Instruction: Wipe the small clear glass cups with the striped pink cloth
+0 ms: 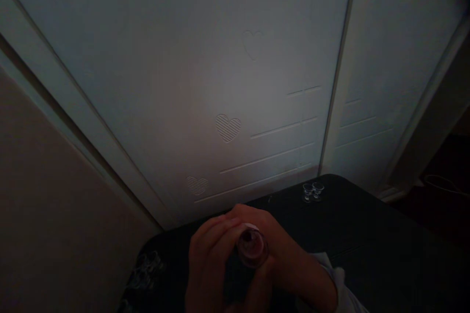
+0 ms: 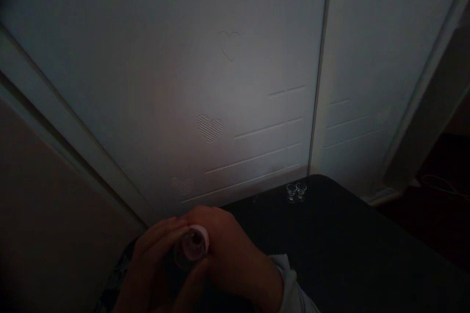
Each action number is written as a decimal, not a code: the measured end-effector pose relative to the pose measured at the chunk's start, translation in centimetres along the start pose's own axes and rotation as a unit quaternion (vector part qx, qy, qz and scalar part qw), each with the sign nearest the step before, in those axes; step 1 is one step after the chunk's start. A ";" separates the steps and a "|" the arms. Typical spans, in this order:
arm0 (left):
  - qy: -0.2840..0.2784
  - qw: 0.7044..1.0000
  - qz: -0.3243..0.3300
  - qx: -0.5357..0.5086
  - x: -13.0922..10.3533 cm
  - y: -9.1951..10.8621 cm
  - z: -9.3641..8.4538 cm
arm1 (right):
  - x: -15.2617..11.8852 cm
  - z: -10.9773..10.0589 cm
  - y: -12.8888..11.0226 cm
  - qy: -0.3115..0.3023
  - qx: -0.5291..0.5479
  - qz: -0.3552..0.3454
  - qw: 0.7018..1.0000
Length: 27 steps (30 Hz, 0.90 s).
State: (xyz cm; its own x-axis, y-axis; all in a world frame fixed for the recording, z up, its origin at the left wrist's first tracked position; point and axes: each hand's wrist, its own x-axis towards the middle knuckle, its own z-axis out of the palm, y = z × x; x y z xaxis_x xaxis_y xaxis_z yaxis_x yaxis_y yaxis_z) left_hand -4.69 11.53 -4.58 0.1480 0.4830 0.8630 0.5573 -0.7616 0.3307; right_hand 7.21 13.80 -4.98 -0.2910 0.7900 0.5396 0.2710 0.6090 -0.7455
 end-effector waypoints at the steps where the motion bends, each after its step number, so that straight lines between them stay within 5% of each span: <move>1: 0.003 1.000 -0.012 -0.005 0.0 0.0 0.1 | -0.1 0.0 0.1 0.001 0.002 0.003 1.000; 15: -0.019 0.999 -0.023 -0.021 0.1 -0.2 -0.2 | 0.0 -0.2 -0.5 -0.086 0.056 0.028 0.994; 21: -0.028 0.999 -0.022 -0.008 0.2 -0.2 -0.3 | -0.2 -0.2 -0.5 -0.074 0.100 0.051 0.991; 27: -0.055 0.996 0.065 0.023 0.6 -0.5 -0.5 | 0.2 0.0 0.1 -0.062 0.098 0.027 0.993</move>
State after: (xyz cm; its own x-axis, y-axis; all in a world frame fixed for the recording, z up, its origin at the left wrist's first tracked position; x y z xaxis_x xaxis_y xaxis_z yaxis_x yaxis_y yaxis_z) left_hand -5.29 12.03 -4.04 0.3091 0.4277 0.8494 0.5646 -0.8013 0.1980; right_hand 7.14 14.00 -4.95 -0.3944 0.7992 0.4536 0.1085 0.5306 -0.8406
